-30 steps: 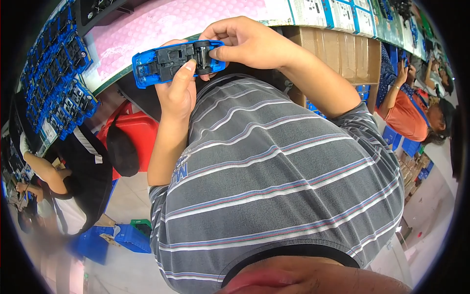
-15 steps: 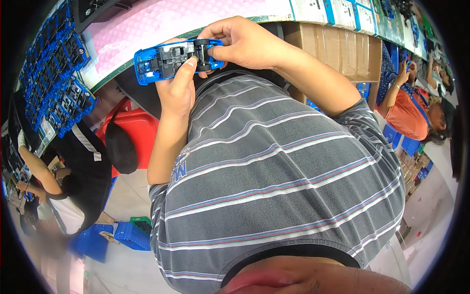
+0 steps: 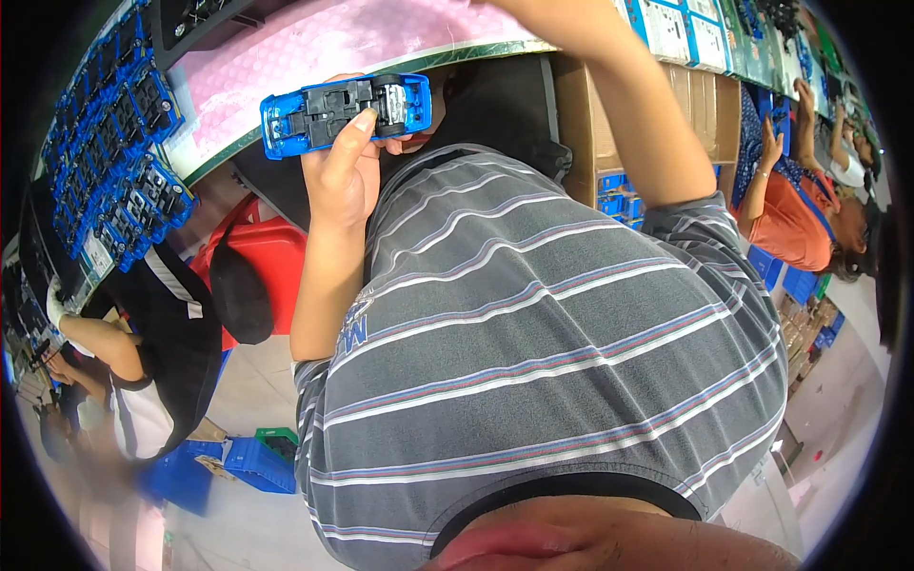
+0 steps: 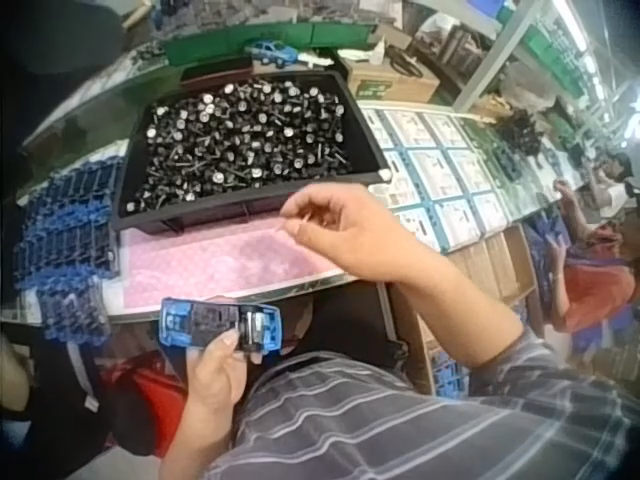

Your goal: The person assembles toy cars by attaching wheel axles onto each car chassis by hand and placing the assembled cars onto the table.

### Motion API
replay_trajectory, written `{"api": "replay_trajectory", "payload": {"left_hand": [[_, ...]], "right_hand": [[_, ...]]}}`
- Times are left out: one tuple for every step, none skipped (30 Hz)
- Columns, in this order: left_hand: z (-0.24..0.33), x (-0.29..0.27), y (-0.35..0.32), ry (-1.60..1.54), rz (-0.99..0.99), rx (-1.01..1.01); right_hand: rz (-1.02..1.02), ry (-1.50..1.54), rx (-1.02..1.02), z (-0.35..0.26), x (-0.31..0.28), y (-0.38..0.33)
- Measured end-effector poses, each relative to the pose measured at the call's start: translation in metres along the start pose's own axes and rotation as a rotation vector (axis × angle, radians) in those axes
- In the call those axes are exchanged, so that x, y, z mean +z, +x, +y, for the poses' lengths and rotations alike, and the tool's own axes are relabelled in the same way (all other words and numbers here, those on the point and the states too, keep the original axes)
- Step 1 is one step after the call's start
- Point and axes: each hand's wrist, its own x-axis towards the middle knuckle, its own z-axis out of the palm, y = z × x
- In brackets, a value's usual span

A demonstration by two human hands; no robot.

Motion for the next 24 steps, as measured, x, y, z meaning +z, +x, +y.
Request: {"api": "replay_trajectory", "payload": {"left_hand": [[0.002, 0.003, 0.001, 0.002, -0.023, 0.001], [0.003, 0.006, 0.001, -0.012, -0.047, -0.009], [0.002, 0.005, 0.004, -0.024, -0.063, -0.020], [0.001, 0.003, 0.004, -0.022, -0.069, -0.015], [-0.001, 0.000, 0.004, -0.022, -0.051, -0.032], [-0.001, -0.003, 0.004, -0.023, -0.025, -0.043], [0.000, -0.001, 0.004, -0.016, -0.005, -0.052], [0.000, 0.000, 0.005, -0.012, 0.001, -0.047], [-0.002, -0.005, 0.004, 0.004, -0.003, -0.043], [-0.004, -0.009, 0.005, 0.021, -0.013, -0.040], [-0.006, -0.008, 0.004, 0.020, 0.016, -0.038], [-0.007, -0.007, 0.005, 0.026, 0.028, -0.043], [-0.008, -0.007, 0.003, 0.026, 0.036, -0.041], [-0.008, -0.006, 0.003, 0.027, 0.044, -0.040], [-0.007, -0.006, 0.002, 0.029, 0.050, -0.033], [-0.007, -0.006, 0.001, 0.030, 0.064, -0.036], [-0.006, -0.005, -0.001, 0.032, 0.079, -0.040], [-0.005, -0.005, -0.001, 0.032, 0.086, -0.036], [-0.005, -0.007, -0.003, 0.066, 0.105, -0.021], [-0.005, -0.008, -0.002, 0.102, 0.112, -0.012], [-0.005, -0.007, 0.002, 0.085, 0.095, 0.010], [-0.003, -0.003, 0.006, 0.076, 0.090, 0.019], [-0.003, -0.002, 0.007, 0.078, 0.078, 0.010], [-0.004, -0.002, 0.009, 0.077, 0.072, 0.005]], "right_hand": [[0.159, -0.026, -0.105, -0.003, -0.012, 0.005], [0.316, -0.053, -0.212, -0.007, -0.022, 0.010], [0.383, -0.217, -0.273, -0.003, -0.033, 0.023], [0.443, -0.382, -0.336, 0.003, -0.041, 0.038], [0.409, -0.452, -0.282, 0.008, -0.046, 0.053], [0.321, -0.543, -0.221, 0.010, -0.049, 0.065], [0.222, -0.544, -0.159, 0.018, -0.053, 0.077], [0.125, -0.544, -0.097, 0.027, -0.055, 0.089], [0.055, -0.547, -0.106, 0.029, -0.056, 0.099], [-0.009, -0.552, -0.112, 0.030, -0.058, 0.106], [0.003, -0.542, -0.074, 0.031, -0.058, 0.112], [-0.029, -0.471, -0.048, 0.043, -0.061, 0.123], [-0.031, -0.484, -0.068, 0.043, -0.061, 0.126], [-0.033, -0.495, -0.087, 0.044, -0.062, 0.129], [-0.036, -0.494, -0.096, 0.041, -0.059, 0.128], [0.046, -0.491, -0.124, 0.041, -0.057, 0.123], [0.126, -0.487, -0.151, 0.040, -0.057, 0.118], [0.245, -0.495, -0.227, 0.038, -0.061, 0.111], [0.196, -0.320, -0.151, 0.010, -0.067, 0.095], [0.156, -0.148, -0.067, -0.016, -0.076, 0.078], [0.328, -0.302, -0.125, -0.007, -0.072, 0.079], [0.500, -0.457, -0.182, 0.001, -0.068, 0.080], [0.508, -0.515, -0.148, 0.006, -0.076, 0.074], [0.503, -0.516, -0.150, -0.001, -0.069, 0.067]]}}
